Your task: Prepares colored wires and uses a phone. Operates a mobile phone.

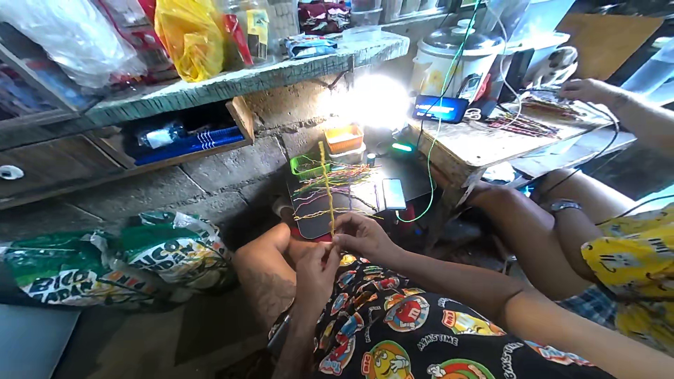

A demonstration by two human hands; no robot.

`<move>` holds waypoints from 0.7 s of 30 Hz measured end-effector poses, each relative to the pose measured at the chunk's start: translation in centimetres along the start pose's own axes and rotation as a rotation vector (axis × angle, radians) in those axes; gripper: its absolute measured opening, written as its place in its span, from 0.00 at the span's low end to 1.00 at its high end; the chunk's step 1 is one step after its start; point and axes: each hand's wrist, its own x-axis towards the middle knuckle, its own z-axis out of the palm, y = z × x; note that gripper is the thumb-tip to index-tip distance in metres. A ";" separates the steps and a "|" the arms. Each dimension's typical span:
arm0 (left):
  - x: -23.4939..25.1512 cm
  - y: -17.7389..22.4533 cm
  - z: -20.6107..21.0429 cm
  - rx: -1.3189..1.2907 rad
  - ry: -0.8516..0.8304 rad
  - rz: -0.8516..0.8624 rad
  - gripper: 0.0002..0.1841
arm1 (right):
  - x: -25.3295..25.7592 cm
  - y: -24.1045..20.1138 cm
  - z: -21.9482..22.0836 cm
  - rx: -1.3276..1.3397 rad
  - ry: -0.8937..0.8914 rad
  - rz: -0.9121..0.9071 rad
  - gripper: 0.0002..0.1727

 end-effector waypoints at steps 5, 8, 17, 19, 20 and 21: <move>0.2 -0.1 -0.3 0.114 -0.048 -0.096 0.10 | 0.3 0.6 0.1 -0.048 0.049 0.055 0.12; 0.8 -0.1 -1.3 -0.149 -0.144 -0.325 0.09 | 0.4 0.7 -0.5 -0.142 -0.046 0.052 0.11; 1.1 -1.4 -1.8 -0.372 -0.133 -0.443 0.06 | 0.6 1.3 -1.5 -0.519 -0.321 -0.388 0.17; 1.1 -1.9 -2.1 -0.343 -0.174 -0.413 0.07 | 1.4 2.0 -1.8 -0.621 -0.374 -0.485 0.20; 1.1 -2.1 -2.2 -0.332 -0.183 -0.404 0.08 | 2.0 2.5 -1.9 -0.656 -0.396 -0.525 0.21; 1.1 -2.3 -2.1 -0.302 -0.183 -0.400 0.08 | 2.5 2.9 -1.9 -0.685 -0.400 -0.557 0.20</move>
